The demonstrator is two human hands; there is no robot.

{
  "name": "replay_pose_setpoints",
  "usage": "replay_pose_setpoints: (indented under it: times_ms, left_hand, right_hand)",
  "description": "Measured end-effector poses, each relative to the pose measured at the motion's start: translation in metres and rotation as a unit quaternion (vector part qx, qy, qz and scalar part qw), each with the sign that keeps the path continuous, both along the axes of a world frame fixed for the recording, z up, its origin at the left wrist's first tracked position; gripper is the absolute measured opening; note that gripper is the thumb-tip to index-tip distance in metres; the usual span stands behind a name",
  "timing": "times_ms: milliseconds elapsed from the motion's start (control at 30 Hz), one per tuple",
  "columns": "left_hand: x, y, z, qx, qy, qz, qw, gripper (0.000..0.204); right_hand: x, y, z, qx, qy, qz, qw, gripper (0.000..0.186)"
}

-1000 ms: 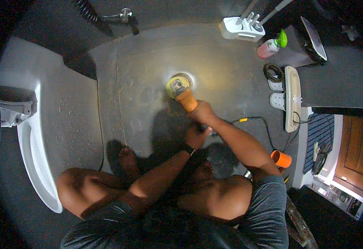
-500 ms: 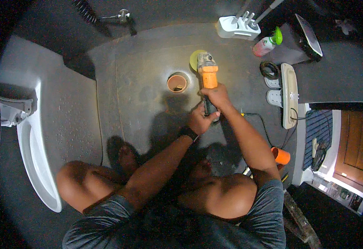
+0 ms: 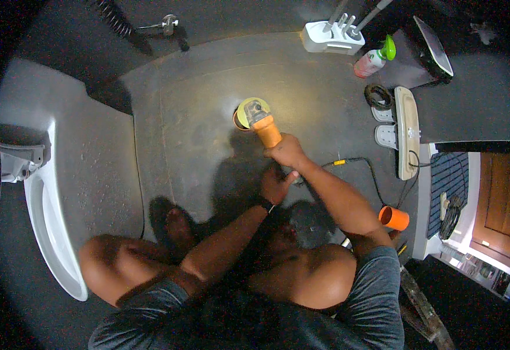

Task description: The person uses an angle grinder to grind a circular area on the floor around a small orange cup. They move the tool in circular motions, occasionally repositioning the cup and adjusting their stance while seated on the floor.

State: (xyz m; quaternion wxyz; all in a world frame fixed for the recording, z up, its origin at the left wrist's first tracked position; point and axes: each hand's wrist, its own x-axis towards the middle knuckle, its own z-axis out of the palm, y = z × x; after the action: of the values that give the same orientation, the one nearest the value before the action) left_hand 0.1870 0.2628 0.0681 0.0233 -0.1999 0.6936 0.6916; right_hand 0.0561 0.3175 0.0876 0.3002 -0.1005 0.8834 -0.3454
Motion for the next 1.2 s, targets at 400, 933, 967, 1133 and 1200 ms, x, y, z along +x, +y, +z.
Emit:
replay_pose_setpoints:
  times_ms: [400,933,967,1133,1200]
  left_hand:
    - [0.011,0.001,-0.017,0.003,-0.008,0.036,0.999,0.061]
    - [0.012,-0.005,-0.026,0.012,-0.042,-0.003,0.999,0.053]
    - [0.012,-0.004,-0.025,0.002,-0.050,-0.006,0.999,0.054]
    - [0.014,0.002,-0.013,0.031,-0.032,0.009,0.999,0.060]
    - [0.014,0.003,-0.008,0.044,-0.032,0.013,0.998,0.061]
  right_hand:
    - [0.007,-0.013,-0.002,-0.003,-0.032,0.029,0.999,0.050]
    - [0.007,-0.019,0.010,0.053,-0.039,0.011,0.998,0.050]
    - [0.006,-0.016,0.009,0.050,-0.040,0.009,0.998,0.050]
    - [0.011,-0.009,0.002,0.046,-0.030,0.014,0.998,0.050]
    - [0.010,-0.007,0.000,0.046,-0.019,0.027,0.998,0.050]
